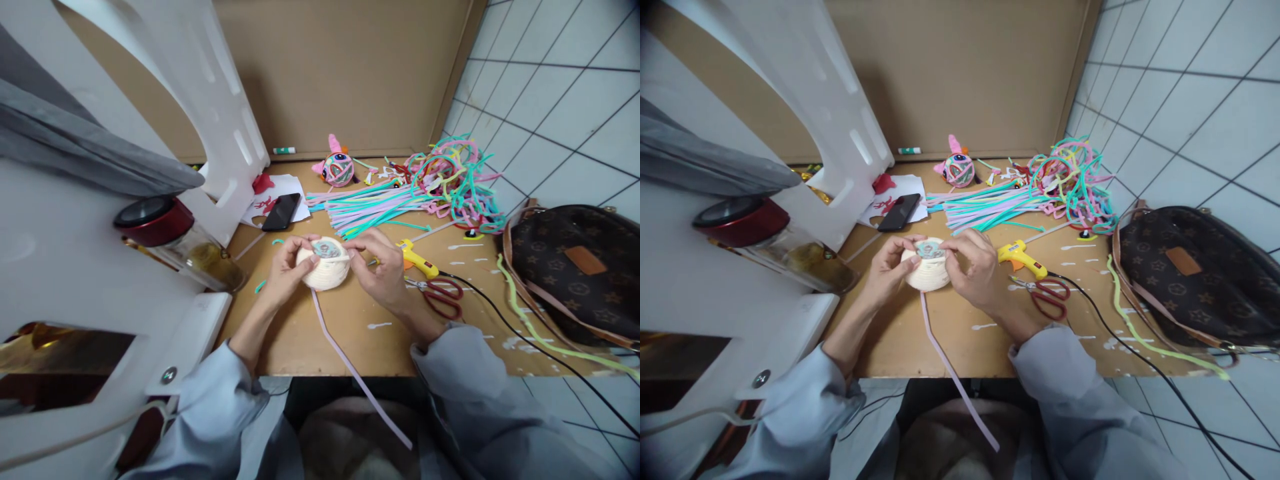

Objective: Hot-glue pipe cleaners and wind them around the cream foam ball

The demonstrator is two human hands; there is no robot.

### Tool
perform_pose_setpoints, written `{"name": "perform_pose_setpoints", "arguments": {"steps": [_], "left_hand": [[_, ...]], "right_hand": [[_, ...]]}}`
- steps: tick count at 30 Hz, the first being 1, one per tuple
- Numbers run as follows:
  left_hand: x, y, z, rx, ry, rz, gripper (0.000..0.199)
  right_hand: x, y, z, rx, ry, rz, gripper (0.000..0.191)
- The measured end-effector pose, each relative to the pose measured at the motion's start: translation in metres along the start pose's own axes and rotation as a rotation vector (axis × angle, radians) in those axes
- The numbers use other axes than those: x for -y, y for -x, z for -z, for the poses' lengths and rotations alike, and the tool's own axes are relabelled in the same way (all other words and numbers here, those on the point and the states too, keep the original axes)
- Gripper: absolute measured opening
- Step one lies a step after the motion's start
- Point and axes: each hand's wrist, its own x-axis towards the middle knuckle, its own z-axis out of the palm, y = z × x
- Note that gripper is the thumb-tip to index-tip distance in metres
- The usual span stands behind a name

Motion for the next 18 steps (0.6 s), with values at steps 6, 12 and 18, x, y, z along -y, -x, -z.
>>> {"name": "perform_pose_setpoints", "arguments": {"steps": [6,12,18], "left_hand": [[0.001,-0.001,0.001,0.002,0.004,-0.004,0.042],[0.002,-0.001,0.001,0.009,0.030,0.011,0.041],[0.003,-0.001,0.002,0.021,0.016,-0.003,0.042]], "right_hand": [[-0.001,-0.002,0.003,-0.026,-0.052,-0.004,0.014],[-0.002,0.001,0.001,0.099,-0.003,0.002,0.008],[-0.011,0.004,-0.003,0.149,0.025,-0.103,0.010]]}}
